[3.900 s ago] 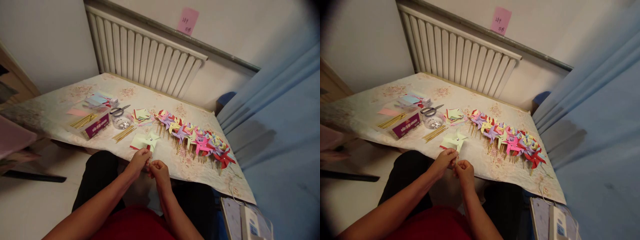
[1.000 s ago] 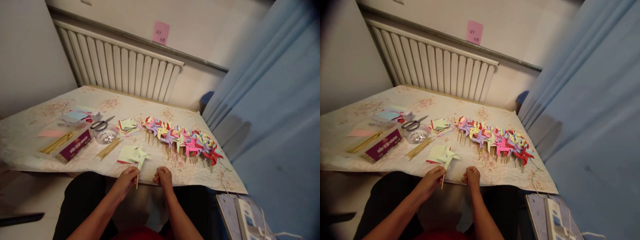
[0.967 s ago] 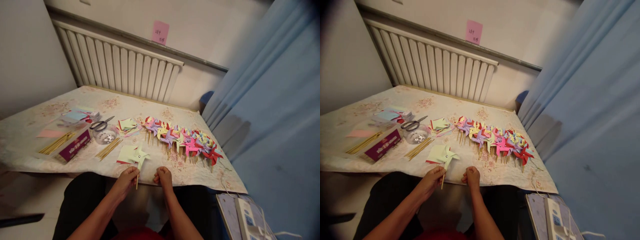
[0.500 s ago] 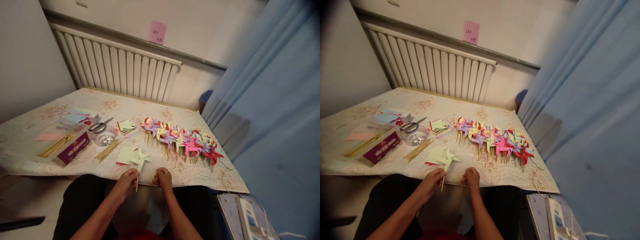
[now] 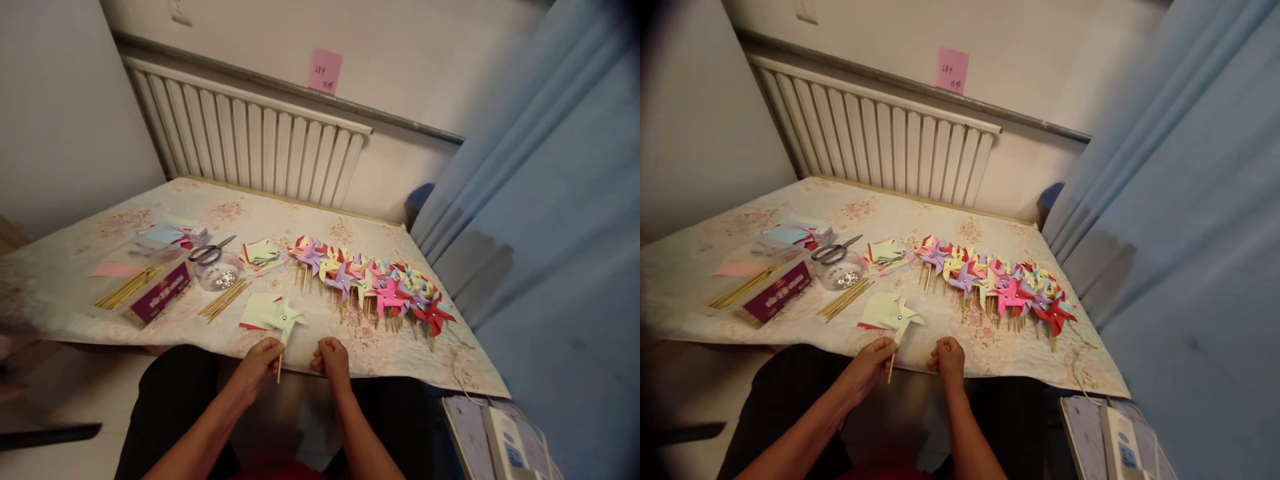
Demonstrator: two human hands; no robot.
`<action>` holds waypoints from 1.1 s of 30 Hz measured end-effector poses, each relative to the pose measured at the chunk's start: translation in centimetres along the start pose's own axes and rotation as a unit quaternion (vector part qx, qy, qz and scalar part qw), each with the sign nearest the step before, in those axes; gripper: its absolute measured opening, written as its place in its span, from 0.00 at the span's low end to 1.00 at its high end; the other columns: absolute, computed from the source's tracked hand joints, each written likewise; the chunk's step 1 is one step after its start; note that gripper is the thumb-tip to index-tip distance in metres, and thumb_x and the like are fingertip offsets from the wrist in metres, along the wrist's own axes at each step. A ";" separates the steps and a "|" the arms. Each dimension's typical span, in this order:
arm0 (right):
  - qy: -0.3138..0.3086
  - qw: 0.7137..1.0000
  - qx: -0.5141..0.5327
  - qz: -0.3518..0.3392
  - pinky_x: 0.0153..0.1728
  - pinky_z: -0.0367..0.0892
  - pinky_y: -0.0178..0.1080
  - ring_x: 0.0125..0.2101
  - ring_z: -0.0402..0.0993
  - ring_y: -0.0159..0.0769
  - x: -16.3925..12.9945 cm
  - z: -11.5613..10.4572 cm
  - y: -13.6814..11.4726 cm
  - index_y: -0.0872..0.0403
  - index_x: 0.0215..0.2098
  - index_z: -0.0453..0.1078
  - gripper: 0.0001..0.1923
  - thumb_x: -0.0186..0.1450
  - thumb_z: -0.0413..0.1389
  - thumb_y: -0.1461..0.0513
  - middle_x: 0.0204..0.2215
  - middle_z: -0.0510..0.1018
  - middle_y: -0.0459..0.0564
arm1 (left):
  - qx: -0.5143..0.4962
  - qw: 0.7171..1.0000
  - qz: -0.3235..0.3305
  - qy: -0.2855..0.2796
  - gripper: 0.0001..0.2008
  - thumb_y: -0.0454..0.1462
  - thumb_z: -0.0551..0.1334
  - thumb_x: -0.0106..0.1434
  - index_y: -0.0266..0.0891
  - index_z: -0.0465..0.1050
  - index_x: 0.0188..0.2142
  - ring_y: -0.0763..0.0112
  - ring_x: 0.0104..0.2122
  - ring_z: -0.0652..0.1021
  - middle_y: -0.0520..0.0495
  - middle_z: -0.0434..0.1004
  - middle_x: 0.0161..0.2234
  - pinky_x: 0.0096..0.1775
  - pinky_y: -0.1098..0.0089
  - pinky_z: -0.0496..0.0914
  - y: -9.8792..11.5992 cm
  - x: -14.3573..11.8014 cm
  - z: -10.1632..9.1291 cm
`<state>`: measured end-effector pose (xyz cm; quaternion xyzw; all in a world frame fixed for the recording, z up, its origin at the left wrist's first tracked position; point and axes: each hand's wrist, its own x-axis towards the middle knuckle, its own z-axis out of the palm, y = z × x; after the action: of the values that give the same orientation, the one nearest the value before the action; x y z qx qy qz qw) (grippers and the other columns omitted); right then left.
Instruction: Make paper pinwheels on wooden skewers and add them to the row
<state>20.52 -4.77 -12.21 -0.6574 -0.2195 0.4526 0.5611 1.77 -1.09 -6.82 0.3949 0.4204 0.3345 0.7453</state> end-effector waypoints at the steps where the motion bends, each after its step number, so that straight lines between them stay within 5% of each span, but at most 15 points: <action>1: 0.001 1.000 -0.001 -0.001 0.10 0.56 0.29 0.08 0.65 0.28 -0.1 0.0 -0.1 0.53 0.25 0.64 0.11 0.52 0.57 0.55 0.12 0.72 0.40 | 0.001 1.000 0.000 0.001 0.20 0.48 0.69 0.48 0.38 0.64 0.22 0.78 0.19 0.61 0.56 0.62 0.18 0.24 0.74 0.55 0.0 0.0 0.0; 33: 0.002 0.999 -0.020 -0.025 0.12 0.59 0.30 0.09 0.66 0.30 -0.3 -0.2 0.1 0.54 0.24 0.65 0.13 0.51 0.57 0.53 0.12 0.72 0.42 | -0.001 1.000 0.005 0.016 0.19 0.49 0.69 0.48 0.39 0.63 0.22 0.78 0.18 0.62 0.56 0.62 0.17 0.23 0.74 0.55 -0.5 -0.1 -0.4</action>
<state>20.47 -5.12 -12.24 -0.6640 -0.2436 0.4324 0.5592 1.44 -1.30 -7.36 0.3907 0.4299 0.3455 0.7370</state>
